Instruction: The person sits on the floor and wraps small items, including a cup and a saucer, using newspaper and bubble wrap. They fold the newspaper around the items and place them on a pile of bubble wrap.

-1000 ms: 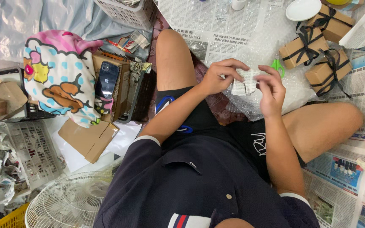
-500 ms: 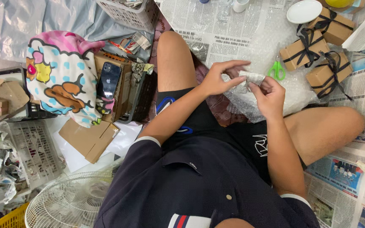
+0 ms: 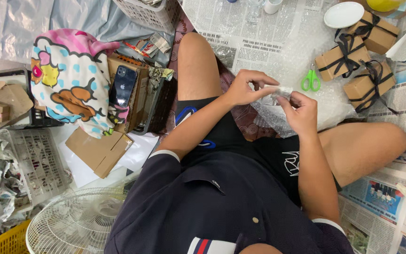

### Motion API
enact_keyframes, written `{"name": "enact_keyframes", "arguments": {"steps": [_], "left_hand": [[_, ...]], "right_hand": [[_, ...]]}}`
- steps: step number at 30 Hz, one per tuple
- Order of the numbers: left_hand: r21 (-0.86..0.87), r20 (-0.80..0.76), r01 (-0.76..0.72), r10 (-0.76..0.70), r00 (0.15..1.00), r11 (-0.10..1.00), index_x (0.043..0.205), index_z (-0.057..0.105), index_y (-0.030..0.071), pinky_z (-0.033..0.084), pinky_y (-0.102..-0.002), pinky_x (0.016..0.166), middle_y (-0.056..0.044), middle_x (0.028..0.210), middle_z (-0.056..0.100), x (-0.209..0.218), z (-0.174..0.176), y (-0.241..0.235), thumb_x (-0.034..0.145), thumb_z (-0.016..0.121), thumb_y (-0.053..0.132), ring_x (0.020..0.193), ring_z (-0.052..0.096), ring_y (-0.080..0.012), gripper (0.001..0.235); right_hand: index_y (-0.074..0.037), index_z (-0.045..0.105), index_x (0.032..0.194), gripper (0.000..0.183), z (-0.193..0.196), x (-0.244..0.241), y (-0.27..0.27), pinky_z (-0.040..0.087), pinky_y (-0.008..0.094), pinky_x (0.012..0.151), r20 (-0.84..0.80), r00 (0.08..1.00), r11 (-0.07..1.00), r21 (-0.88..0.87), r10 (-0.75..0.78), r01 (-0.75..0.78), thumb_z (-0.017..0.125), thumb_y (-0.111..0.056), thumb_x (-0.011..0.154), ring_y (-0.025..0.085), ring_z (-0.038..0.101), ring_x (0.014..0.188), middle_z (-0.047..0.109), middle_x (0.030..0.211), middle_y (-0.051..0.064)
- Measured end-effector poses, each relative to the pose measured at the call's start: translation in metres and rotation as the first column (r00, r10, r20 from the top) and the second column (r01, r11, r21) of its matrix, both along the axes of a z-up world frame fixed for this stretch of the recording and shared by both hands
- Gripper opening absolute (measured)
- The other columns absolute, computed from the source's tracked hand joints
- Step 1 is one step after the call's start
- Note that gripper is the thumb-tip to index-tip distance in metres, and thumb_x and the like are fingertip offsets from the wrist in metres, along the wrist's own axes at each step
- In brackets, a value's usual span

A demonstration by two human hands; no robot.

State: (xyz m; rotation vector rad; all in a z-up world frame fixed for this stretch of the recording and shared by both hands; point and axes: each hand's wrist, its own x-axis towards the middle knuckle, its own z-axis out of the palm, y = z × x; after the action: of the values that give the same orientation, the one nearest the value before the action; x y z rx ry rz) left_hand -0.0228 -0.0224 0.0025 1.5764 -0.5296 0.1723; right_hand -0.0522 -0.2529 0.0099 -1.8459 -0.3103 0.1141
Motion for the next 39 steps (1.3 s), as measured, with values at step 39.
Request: {"name": "enact_keyframes", "arguments": {"steps": [39], "left_hand": [[-0.096, 0.080, 0.284, -0.277, 0.958, 0.954, 0.096, 0.081, 0.005, 0.054, -0.038, 0.107, -0.015, 0.123, 0.074, 0.002, 0.003, 0.011, 0.067, 0.049, -0.022, 0.122, 0.071, -0.0299, 0.051]], "right_hand": [[0.000, 0.046, 0.137, 0.048, 0.014, -0.008, 0.005, 0.057, 0.029, 0.088, 0.016, 0.972, 0.918, 0.326, 0.236, -0.228, 0.064, -0.001, 0.093, 0.017, 0.070, 0.103, 0.066, 0.119, 0.011]]}}
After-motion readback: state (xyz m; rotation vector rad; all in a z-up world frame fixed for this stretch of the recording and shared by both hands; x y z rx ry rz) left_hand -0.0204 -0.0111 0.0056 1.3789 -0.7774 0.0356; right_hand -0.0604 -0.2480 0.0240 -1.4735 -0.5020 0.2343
